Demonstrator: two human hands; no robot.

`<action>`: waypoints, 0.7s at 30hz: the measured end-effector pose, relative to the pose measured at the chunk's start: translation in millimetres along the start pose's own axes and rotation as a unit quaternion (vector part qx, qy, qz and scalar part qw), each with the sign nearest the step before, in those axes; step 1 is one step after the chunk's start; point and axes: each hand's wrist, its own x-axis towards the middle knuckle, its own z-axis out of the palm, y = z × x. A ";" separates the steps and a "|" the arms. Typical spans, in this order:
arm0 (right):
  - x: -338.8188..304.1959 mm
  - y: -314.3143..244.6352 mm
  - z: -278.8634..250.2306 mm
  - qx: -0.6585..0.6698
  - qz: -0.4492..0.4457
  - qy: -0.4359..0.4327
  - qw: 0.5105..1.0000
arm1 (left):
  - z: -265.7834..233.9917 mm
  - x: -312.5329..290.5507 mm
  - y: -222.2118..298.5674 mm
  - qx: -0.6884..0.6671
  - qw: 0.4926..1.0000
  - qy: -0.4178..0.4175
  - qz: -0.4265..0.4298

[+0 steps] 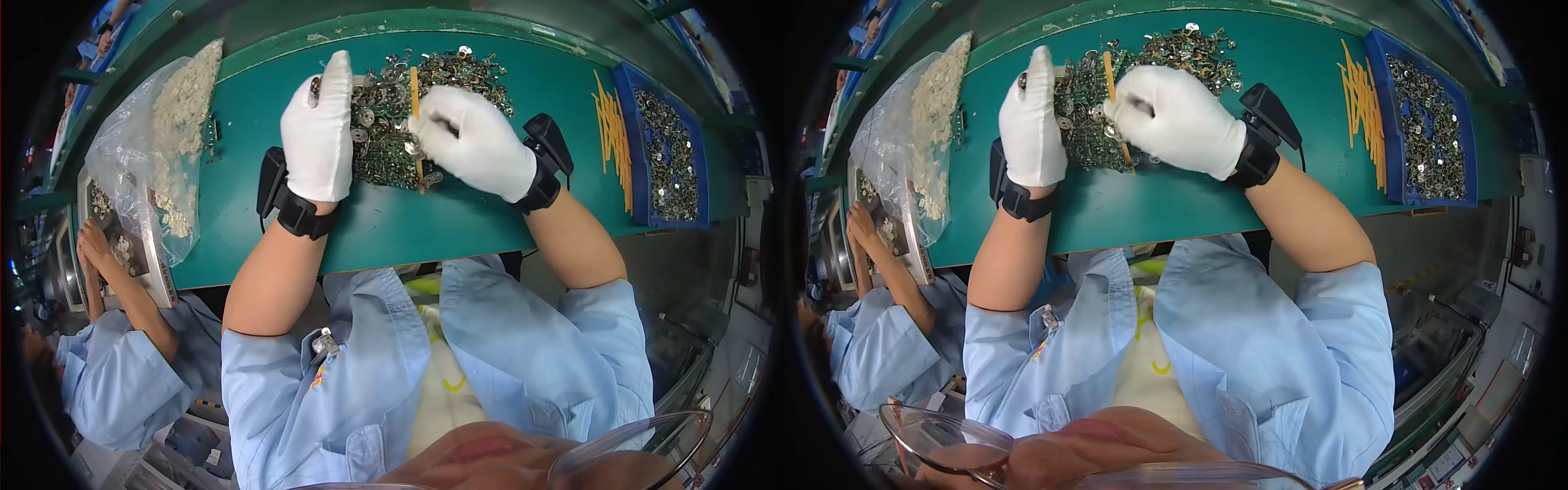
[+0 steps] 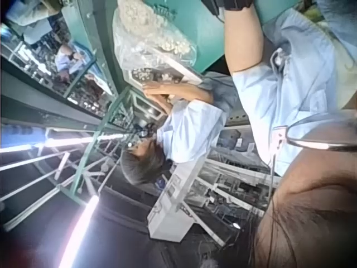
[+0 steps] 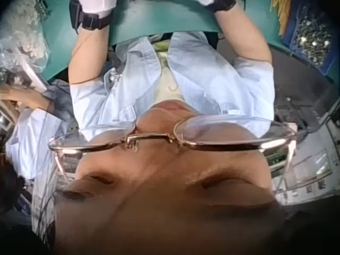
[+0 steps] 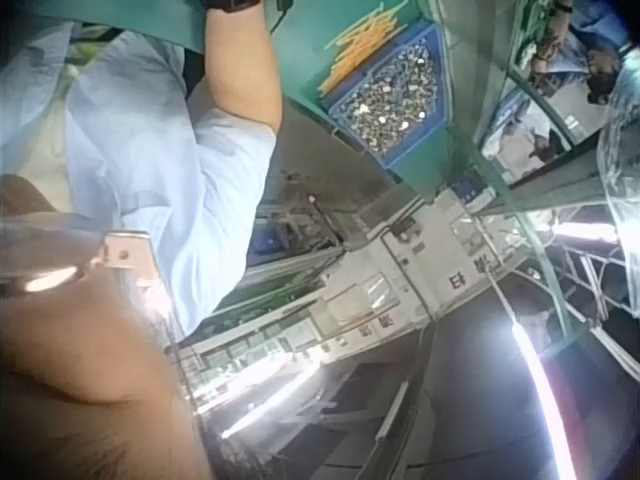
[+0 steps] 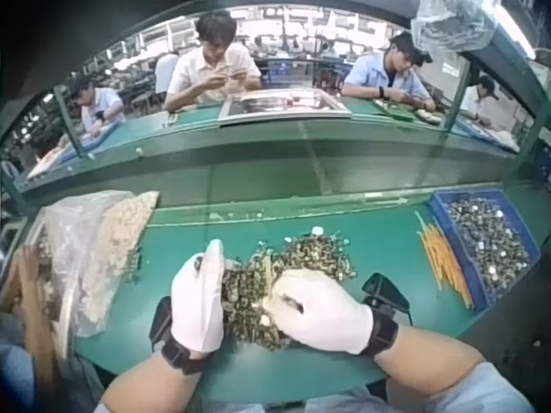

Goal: The person picks up a yellow strip and presses small metal components onto it one by one by hand. After filling the strip, the person sets it aside and repeats the process with a new strip.

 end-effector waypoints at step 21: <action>-3.4 0.9 5.0 0.072 -0.042 -0.013 0.996 | -6.6 14.7 -8.4 -0.112 0.992 -0.018 -0.060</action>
